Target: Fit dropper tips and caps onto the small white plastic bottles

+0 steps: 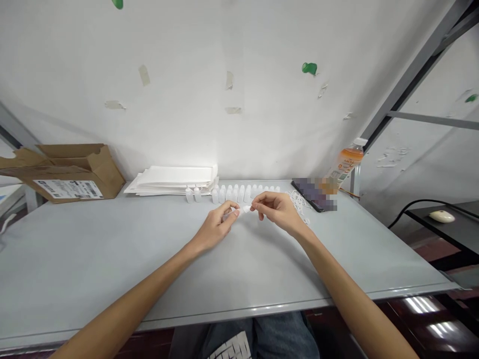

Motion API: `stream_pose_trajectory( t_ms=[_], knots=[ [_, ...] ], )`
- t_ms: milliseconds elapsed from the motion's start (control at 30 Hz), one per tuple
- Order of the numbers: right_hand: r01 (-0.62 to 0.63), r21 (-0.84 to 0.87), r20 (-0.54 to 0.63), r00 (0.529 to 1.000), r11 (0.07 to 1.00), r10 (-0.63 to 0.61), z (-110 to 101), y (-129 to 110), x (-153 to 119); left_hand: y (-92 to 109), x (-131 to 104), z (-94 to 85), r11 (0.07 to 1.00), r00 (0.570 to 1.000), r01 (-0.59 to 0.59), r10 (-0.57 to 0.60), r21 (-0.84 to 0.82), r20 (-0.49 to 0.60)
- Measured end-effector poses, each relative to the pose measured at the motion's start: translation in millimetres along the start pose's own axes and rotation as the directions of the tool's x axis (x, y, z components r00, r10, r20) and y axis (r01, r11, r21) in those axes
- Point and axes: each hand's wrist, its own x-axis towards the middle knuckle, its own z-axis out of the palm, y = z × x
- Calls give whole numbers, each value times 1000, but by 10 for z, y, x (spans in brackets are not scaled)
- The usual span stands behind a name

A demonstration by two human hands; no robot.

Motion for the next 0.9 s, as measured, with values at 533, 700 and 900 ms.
stream_pose_trajectory(
  t_ms=[533, 700, 900],
  knots=[
    [-38, 175, 114, 993, 984, 18, 46, 82, 12, -23, -5, 12, 965, 991, -98, 117, 245, -61],
    [-74, 147, 132, 990, 986, 55, 81, 20, -3, -31, -6, 19, 956, 992, -104, 119, 275, -37],
    [-65, 109, 134, 990, 992, 50, 78, 36, -7, -36, -6, 24, 962, 992, -122, 126, 245, 0]
  ],
)
